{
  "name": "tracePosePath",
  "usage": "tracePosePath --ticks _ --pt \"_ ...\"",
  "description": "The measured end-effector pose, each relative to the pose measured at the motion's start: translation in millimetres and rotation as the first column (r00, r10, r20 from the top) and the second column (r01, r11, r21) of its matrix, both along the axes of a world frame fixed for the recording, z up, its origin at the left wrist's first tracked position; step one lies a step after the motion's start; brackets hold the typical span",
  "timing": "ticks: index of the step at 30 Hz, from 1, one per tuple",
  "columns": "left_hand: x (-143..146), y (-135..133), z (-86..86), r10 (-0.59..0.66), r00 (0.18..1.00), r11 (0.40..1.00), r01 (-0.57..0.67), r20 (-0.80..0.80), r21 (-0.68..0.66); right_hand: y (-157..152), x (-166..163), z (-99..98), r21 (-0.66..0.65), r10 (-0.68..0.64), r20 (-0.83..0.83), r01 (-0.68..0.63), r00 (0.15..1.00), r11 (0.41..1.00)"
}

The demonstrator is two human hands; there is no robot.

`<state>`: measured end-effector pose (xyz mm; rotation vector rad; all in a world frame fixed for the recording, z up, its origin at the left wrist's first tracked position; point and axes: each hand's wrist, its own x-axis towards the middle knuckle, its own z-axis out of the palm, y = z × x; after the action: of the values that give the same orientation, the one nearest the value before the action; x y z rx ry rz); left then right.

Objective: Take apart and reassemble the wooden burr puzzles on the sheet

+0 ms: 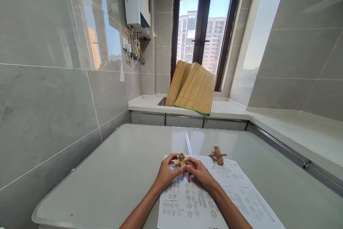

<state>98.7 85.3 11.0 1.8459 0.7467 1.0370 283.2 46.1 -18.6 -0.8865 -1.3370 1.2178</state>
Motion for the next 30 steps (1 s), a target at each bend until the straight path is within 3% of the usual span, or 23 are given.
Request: tracePosePath --ticks 7,13,20,25,30 --pt "2 0 0.0 0.091 0.993 0.992 -0.084 -0.077 0.095 2 4 -6.0 0.011 -0.007 0.039 0.006 0.999 1.0" --pt "2 3 -3.7 0.103 0.991 0.991 -0.095 -0.085 0.098 1 11 -6.6 0.083 -0.19 0.163 0.179 0.968 0.98" --pt "3 2 -10.3 0.098 0.964 0.983 -0.054 -0.248 0.176 0 12 -4.6 -0.043 -0.163 0.061 0.166 0.985 0.985" --pt "-1 10 -27.6 0.342 0.887 0.876 -0.181 -0.312 0.447 3 13 -7.6 -0.076 -0.264 0.015 0.264 0.964 0.961" --pt "-6 19 -40.9 0.493 0.797 0.815 -0.282 -0.35 0.506 7 13 -15.9 -0.088 -0.292 0.016 0.292 0.956 0.952"
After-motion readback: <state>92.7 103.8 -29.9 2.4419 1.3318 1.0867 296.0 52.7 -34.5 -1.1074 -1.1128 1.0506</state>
